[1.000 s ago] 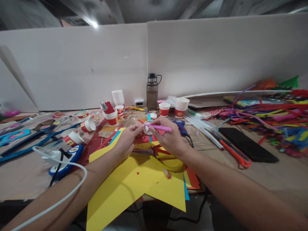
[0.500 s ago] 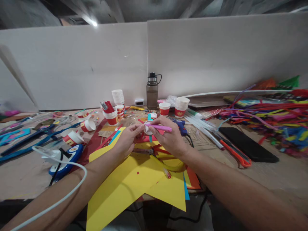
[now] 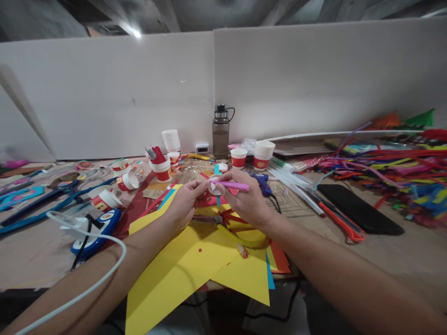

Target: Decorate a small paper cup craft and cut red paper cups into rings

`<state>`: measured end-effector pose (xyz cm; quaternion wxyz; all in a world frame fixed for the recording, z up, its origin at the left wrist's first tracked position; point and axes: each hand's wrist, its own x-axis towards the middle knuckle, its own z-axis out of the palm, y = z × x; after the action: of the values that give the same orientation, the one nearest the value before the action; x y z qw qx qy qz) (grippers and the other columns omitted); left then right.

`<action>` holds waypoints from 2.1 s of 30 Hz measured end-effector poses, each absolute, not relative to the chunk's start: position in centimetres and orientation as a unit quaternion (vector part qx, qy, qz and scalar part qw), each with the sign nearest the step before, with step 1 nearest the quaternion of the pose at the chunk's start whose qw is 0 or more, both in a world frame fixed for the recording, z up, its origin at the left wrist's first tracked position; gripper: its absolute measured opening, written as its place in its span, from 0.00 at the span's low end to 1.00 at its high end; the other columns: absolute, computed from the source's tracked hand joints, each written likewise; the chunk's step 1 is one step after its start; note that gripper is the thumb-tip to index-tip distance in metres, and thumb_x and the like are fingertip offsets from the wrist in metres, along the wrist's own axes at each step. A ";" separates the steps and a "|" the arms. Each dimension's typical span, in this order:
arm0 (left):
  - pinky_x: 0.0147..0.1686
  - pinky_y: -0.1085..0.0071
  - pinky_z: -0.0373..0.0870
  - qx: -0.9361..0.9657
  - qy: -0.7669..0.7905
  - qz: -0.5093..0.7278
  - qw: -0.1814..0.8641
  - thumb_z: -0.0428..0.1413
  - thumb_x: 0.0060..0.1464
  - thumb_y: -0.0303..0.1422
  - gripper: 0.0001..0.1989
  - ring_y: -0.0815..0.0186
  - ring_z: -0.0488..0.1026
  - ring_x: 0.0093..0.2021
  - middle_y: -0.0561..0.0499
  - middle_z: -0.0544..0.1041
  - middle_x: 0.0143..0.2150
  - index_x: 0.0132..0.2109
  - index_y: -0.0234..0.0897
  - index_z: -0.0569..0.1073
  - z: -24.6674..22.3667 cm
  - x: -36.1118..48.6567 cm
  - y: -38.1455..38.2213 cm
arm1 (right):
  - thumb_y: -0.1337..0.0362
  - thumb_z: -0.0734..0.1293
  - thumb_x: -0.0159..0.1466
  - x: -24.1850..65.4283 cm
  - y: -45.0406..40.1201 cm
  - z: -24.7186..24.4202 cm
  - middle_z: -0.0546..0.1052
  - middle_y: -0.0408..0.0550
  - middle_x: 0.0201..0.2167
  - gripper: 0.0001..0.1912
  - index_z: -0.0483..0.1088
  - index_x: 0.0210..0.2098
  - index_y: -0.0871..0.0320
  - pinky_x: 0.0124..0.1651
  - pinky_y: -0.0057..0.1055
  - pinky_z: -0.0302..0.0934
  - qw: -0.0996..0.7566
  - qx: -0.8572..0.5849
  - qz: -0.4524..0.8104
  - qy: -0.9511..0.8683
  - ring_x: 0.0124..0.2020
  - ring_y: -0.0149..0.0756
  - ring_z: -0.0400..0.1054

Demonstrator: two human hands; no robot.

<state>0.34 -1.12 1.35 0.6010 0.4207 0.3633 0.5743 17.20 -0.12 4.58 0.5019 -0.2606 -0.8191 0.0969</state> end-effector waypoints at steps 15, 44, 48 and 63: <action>0.29 0.77 0.66 0.422 0.363 0.576 0.598 0.63 0.46 0.38 0.12 0.73 0.68 0.27 0.51 0.73 0.28 0.32 0.32 0.74 1.5 0.3 -1.2 | 0.61 0.66 0.62 17.2 -0.3 4.7 0.77 0.44 0.32 0.06 0.70 0.34 0.57 0.41 0.33 0.58 0.498 -0.265 0.084 -0.822 0.36 0.34 0.69; 0.29 0.76 0.65 0.411 0.348 0.592 0.600 0.64 0.44 0.37 0.12 0.74 0.68 0.26 0.51 0.73 0.26 0.31 0.31 0.74 1.5 0.2 -0.9 | 0.61 0.64 0.63 17.3 -0.6 5.1 0.76 0.44 0.29 0.07 0.69 0.30 0.57 0.38 0.31 0.56 0.472 -0.255 0.078 -0.840 0.32 0.33 0.67; 0.28 0.76 0.65 0.410 0.353 0.592 0.598 0.63 0.45 0.37 0.12 0.74 0.68 0.25 0.51 0.73 0.26 0.32 0.31 0.74 1.6 0.1 -0.9 | 0.62 0.65 0.62 17.3 -0.6 5.1 0.75 0.44 0.28 0.07 0.69 0.30 0.58 0.38 0.31 0.55 0.472 -0.257 0.073 -0.840 0.32 0.32 0.67; 0.28 0.76 0.65 0.417 0.353 0.599 0.585 0.64 0.44 0.37 0.12 0.74 0.68 0.25 0.51 0.73 0.26 0.32 0.31 0.75 1.6 -0.1 -0.7 | 0.62 0.64 0.62 17.4 -0.5 5.0 0.75 0.44 0.29 0.06 0.68 0.30 0.57 0.39 0.33 0.55 0.461 -0.272 0.055 -0.843 0.33 0.34 0.67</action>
<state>-0.11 -0.74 1.58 0.5849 0.4174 0.3535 0.5989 17.41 -0.54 4.98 0.4613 -0.2723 -0.8426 0.0552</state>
